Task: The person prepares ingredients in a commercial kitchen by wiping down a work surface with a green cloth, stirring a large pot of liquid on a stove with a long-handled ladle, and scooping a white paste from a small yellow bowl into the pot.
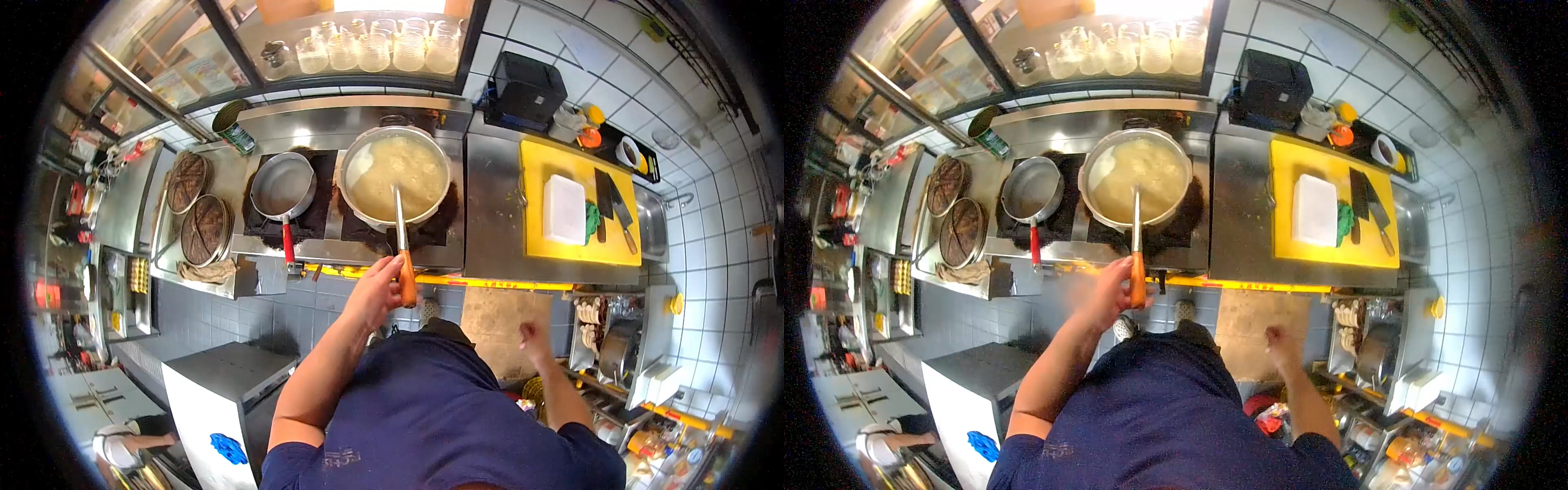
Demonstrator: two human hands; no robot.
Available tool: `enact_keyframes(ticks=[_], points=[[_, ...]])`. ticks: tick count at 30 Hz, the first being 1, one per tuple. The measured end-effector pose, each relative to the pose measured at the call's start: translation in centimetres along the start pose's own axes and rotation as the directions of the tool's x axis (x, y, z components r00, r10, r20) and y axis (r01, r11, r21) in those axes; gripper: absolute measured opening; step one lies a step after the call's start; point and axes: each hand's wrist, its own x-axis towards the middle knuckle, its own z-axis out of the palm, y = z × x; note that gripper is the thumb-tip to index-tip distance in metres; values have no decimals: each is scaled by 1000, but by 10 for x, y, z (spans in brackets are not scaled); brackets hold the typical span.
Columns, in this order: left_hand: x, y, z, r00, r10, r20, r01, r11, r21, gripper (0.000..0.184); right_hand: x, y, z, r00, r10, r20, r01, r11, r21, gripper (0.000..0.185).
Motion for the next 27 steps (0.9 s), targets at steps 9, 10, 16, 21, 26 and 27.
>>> enact_keyframes(ticks=[9,10,16,21,26,27], points=[[-11,44,-15,988,144,50,-152,951,271,46,-151,192,127,844,536,9,-495,774,395,25],[-19,49,-19,989,141,34,-145,954,261,43,-154,183,116,844,497,201,-531,828,183,25],[-62,65,-46,988,104,111,-125,973,196,47,-140,147,95,747,653,127,-640,653,406,20],[-84,57,-47,986,133,97,-146,979,139,47,-78,171,91,906,420,-54,-376,856,354,20],[-77,41,-58,964,168,205,-214,951,225,56,-47,121,64,945,292,-146,-230,912,339,24],[-75,40,-59,962,181,205,-238,925,296,56,-40,115,60,943,301,-142,-239,910,340,24]])
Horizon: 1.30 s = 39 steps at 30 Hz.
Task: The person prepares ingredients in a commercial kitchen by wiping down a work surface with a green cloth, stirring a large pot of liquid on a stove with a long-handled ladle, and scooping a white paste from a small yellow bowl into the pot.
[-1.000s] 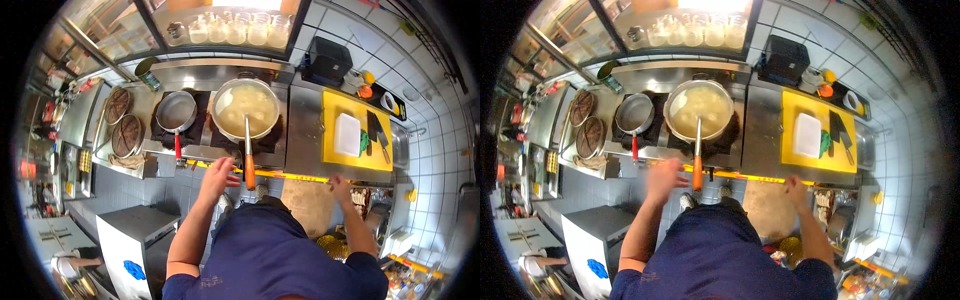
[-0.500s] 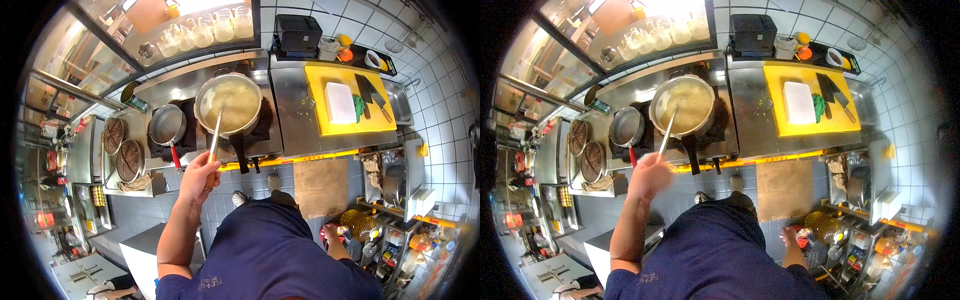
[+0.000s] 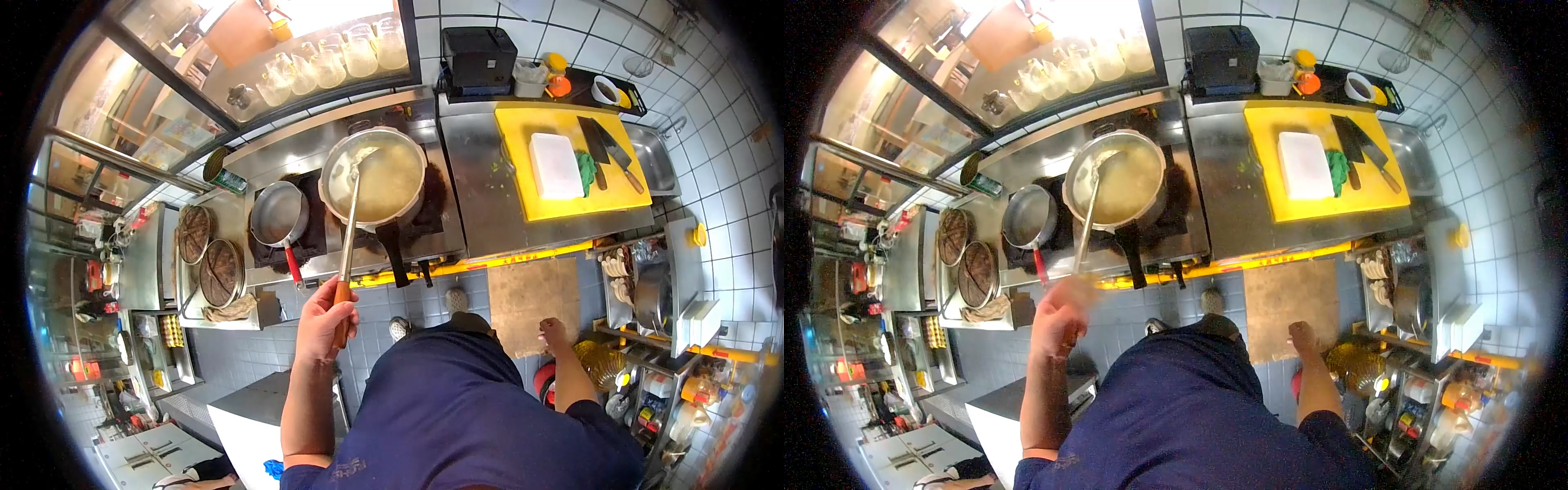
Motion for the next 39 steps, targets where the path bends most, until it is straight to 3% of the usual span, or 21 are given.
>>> enact_keyframes(ticks=[5,9,12,16,17,20,21,24,25,28,32,34,36,38,39], points=[[16,13,-2,999,40,30,-49,915,399,59,6,-32,-12,998,38,47,-37,999,-16,24],[36,30,-7,997,61,46,-76,810,582,59,17,-9,-16,997,65,46,-67,997,41,23],[45,49,-2,1000,6,-9,1,750,662,59,8,10,-16,997,82,10,-83,992,100,21],[67,63,-6,997,67,48,-77,554,829,53,-5,37,-15,986,160,45,-163,985,59,19],[69,68,-3,999,50,-14,-11,475,880,49,-6,44,-15,983,175,57,-178,983,43,19],[85,78,-13,990,69,125,-139,267,954,43,-11,61,-15,972,221,80,-222,975,8,18],[82,90,1,993,38,109,-113,158,981,37,-23,50,-14,968,243,59,-245,969,33,17],[88,96,-3,927,152,344,-266,-381,885,36,-38,46,-14,958,285,14,-286,955,77,17],[83,103,9,968,96,232,-164,-456,875,40,-37,49,-13,958,285,12,-285,956,68,17],[88,107,-1,964,104,245,-126,-633,764,46,-34,56,-11,961,276,15,-276,958,73,18],[83,120,3,986,62,154,-75,-659,749,44,-25,65,-8,979,197,54,-202,974,106,18],[78,129,11,992,27,125,-81,-620,780,35,12,139,-6,991,-109,78,118,986,-122,19],[76,141,19,997,-41,69,-80,-611,788,32,13,142,-6,989,-134,68,143,979,-146,20],[74,149,21,998,-34,54,-64,-543,837,20,-18,81,-7,992,124,7,-125,992,37,21],[72,155,23,997,-58,59,-80,-513,855,17,-20,74,-8,990,141,32,-143,987,80,21]])
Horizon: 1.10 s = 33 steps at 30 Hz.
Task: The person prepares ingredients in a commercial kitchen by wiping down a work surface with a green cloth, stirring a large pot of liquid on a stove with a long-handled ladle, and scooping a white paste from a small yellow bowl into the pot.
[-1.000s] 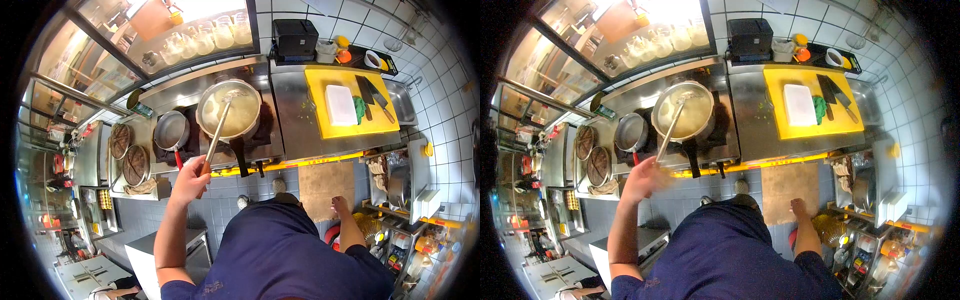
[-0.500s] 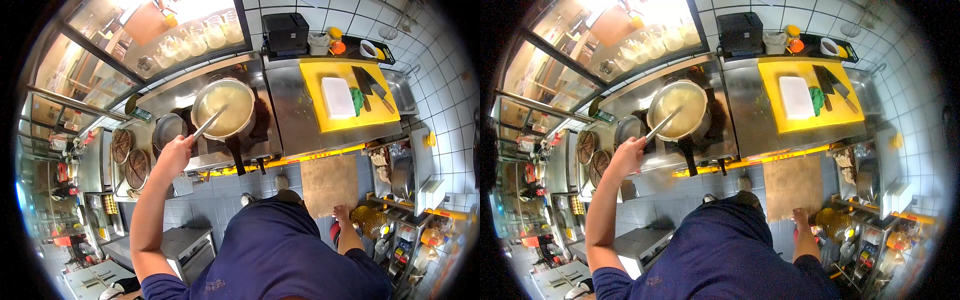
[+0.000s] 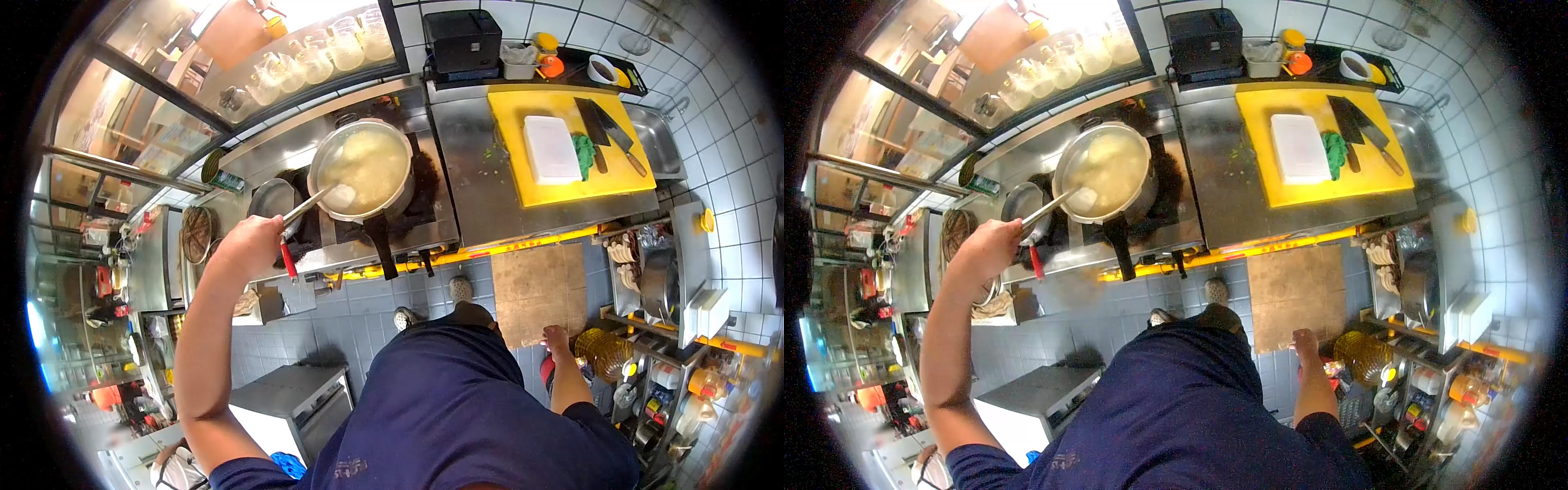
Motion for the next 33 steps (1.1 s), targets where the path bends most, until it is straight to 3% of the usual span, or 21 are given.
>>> enact_keyframes(ticks=[2,5,6,8,11,12,13,15,16,20,23,24,26,27,28,30,31,32,33], points=[[-3,-1,-16,997,-17,78,22,997,-67,18,-5,-16,-1,998,31,52,-36,996,83,21],[-8,-1,-33,992,24,120,-17,998,-63,27,-14,-38,-2,986,164,7,-165,986,15,21],[-10,2,-40,991,23,132,-9,994,-107,14,-16,-42,-2,985,170,5,-170,985,27,21],[-12,18,-62,969,-49,240,77,991,-110,14,-13,-40,0,983,183,2,-183,982,53,22],[-11,21,-68,945,-86,317,155,968,-198,15,9,-17,-2,995,35,89,-21,987,-158,21],[-11,20,-67,941,-86,328,172,955,-242,15,15,-12,-1,988,-118,95,138,962,-234,21],[-9,19,-64,949,-51,313,138,955,-262,15,19,-7,-1,988,-128,86,145,964,-225,20],[-5,18,-55,960,18,280,70,951,-301,16,8,-20,1,998,55,23,-53,995,-87,19],[-6,30,-58,944,-65,323,176,928,-327,18,2,-27,2,995,100,7,-99,993,-64,19],[8,13,-4,997,73,35,-49,891,-452,21,11,-18,-1,993,111,32,-109,992,-67,18],[17,10,30,992,37,-124,-94,866,-492,21,-4,-41,-3,989,144,-12,-145,987,-75,17],[14,22,22,998,-13,-61,-16,890,-455,23,1,-37,-2,994,105,4,-104,991,-88,17],[19,19,42,982,-39,-183,-52,883,-467,23,53,27,-10,990,-98,98,117,969,-215,17],[21,17,55,968,-52,-244,-71,880,-469,23,92,73,-16,938,-292,186,341,869,-358,17],[22,16,63,953,-58,-299,-70,914,-400,23,138,121,-23,816,-490,307,577,656,-486,17],[24,13,76,954,-91,-285,-21,930,-368,20,145,124,-25,792,-515,326,607,617,-501,18],[23,12,79,954,-106,-279,2,937,-350,18,113,73,-22,911,-362,199,411,839,-356,18],[19,13,78,958,-136,-253,34,929,-369,18,81,31,-15,982,-157,105,172,971,-164,19],[13,17,76,960,-165,-226,67,920,-387,17,48,-14,-10,998,-27,65,30,998,-52,19]])
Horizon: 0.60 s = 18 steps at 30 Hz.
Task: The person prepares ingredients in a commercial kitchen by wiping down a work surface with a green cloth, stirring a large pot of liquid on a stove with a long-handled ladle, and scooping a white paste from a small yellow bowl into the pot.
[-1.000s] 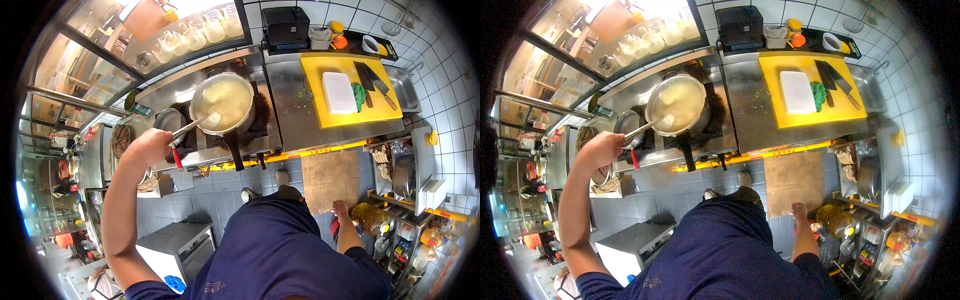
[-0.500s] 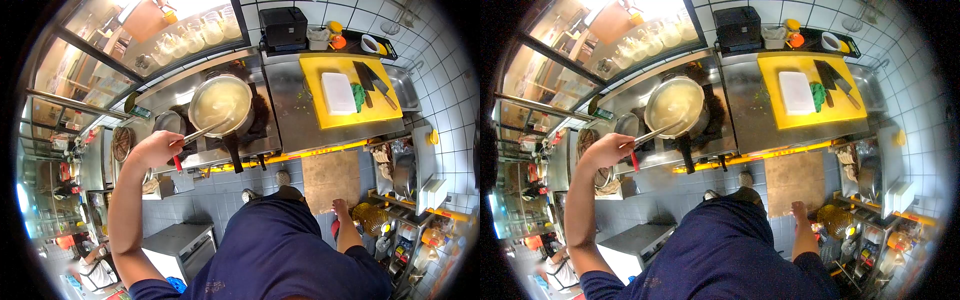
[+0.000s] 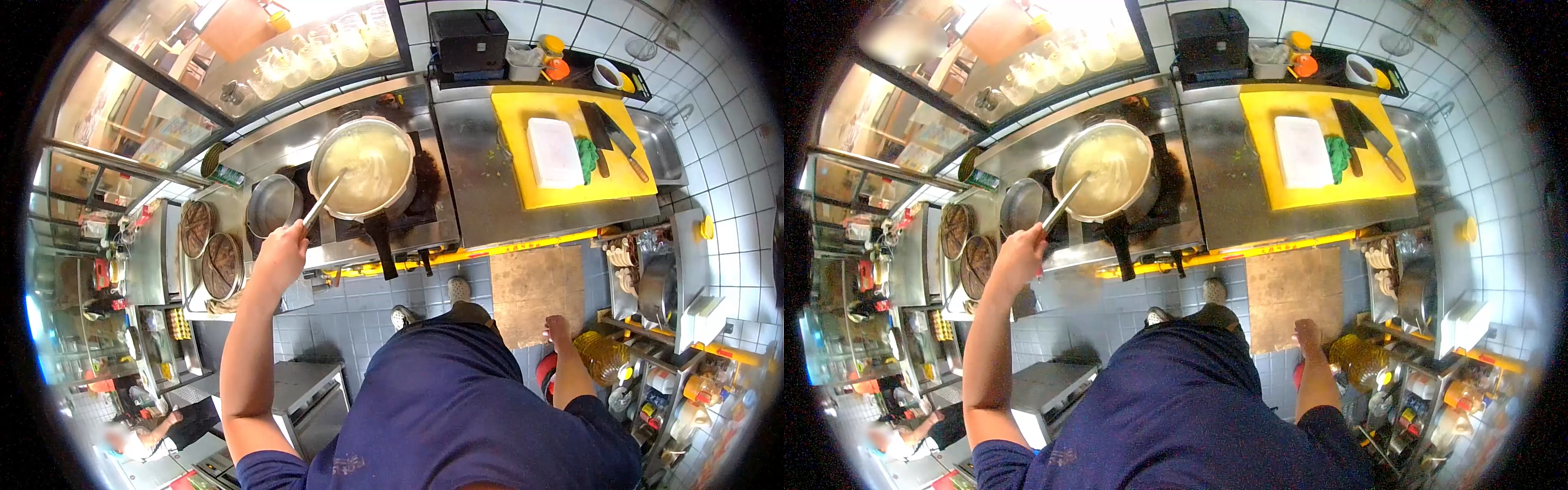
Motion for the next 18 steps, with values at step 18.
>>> enact_keyframes(ticks=[18], points=[[-20,0,-13,854,-92,512,521,151,-840,31,4,12,-2,996,-15,89,25,994,-108,16]])
